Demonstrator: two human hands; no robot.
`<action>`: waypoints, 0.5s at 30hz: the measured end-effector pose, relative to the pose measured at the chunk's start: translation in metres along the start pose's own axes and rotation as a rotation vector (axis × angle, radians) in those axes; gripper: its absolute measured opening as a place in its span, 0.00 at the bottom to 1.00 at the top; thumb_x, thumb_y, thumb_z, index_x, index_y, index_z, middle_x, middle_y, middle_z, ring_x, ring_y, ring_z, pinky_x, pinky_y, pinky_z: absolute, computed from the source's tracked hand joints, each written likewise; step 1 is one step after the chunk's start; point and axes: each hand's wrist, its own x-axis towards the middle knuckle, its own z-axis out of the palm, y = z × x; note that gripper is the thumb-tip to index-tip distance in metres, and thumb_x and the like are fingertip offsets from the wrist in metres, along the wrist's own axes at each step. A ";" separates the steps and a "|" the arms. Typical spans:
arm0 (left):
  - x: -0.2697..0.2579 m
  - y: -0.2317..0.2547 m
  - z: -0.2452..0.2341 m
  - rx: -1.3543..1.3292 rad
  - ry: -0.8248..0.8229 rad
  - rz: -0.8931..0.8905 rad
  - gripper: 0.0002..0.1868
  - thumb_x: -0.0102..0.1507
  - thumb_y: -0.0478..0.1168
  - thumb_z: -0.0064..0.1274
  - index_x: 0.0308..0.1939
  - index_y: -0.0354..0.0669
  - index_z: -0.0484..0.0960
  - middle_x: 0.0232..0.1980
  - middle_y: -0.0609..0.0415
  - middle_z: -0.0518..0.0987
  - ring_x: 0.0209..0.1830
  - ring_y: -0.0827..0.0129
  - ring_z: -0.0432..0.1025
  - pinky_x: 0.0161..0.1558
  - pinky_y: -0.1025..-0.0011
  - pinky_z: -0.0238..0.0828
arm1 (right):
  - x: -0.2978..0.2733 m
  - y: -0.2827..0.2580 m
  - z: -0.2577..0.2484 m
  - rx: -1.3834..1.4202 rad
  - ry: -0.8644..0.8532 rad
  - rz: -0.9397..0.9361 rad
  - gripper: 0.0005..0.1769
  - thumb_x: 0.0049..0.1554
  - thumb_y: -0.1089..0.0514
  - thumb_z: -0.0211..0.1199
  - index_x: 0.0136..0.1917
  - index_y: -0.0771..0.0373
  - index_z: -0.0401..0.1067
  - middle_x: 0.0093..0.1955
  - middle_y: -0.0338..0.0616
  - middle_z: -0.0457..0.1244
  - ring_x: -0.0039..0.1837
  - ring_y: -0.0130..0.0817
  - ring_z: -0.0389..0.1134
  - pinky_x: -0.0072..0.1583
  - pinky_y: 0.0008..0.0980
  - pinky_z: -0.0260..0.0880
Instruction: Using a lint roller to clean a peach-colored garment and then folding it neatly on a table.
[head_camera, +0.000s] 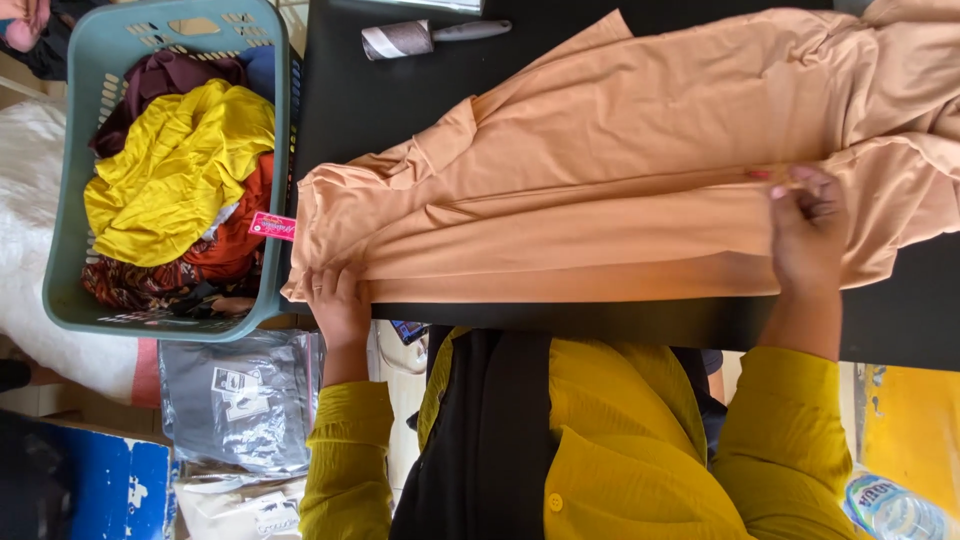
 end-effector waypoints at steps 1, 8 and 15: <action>0.001 0.003 -0.004 -0.026 0.010 0.002 0.11 0.61 0.31 0.55 0.46 0.46 0.82 0.53 0.52 0.81 0.56 0.54 0.75 0.73 0.46 0.55 | -0.002 -0.003 -0.006 0.090 -0.013 -0.039 0.12 0.70 0.60 0.63 0.65 0.50 0.68 0.43 0.30 0.60 0.44 0.14 0.58 0.52 0.16 0.60; 0.032 0.026 -0.030 -0.306 -0.204 -0.074 0.09 0.53 0.42 0.46 0.33 0.47 0.79 0.47 0.58 0.79 0.44 0.54 0.69 0.45 0.52 0.60 | -0.006 0.011 -0.016 -0.388 -0.065 -0.080 0.16 0.62 0.56 0.75 0.61 0.60 0.76 0.50 0.40 0.67 0.49 0.28 0.66 0.57 0.25 0.70; 0.088 0.063 -0.001 -0.478 -0.200 0.008 0.17 0.68 0.44 0.55 0.57 0.39 0.80 0.56 0.42 0.78 0.52 0.46 0.72 0.53 0.53 0.68 | -0.017 0.005 -0.008 -0.236 -0.064 -0.017 0.12 0.65 0.61 0.70 0.61 0.55 0.75 0.44 0.32 0.62 0.42 0.19 0.57 0.52 0.18 0.63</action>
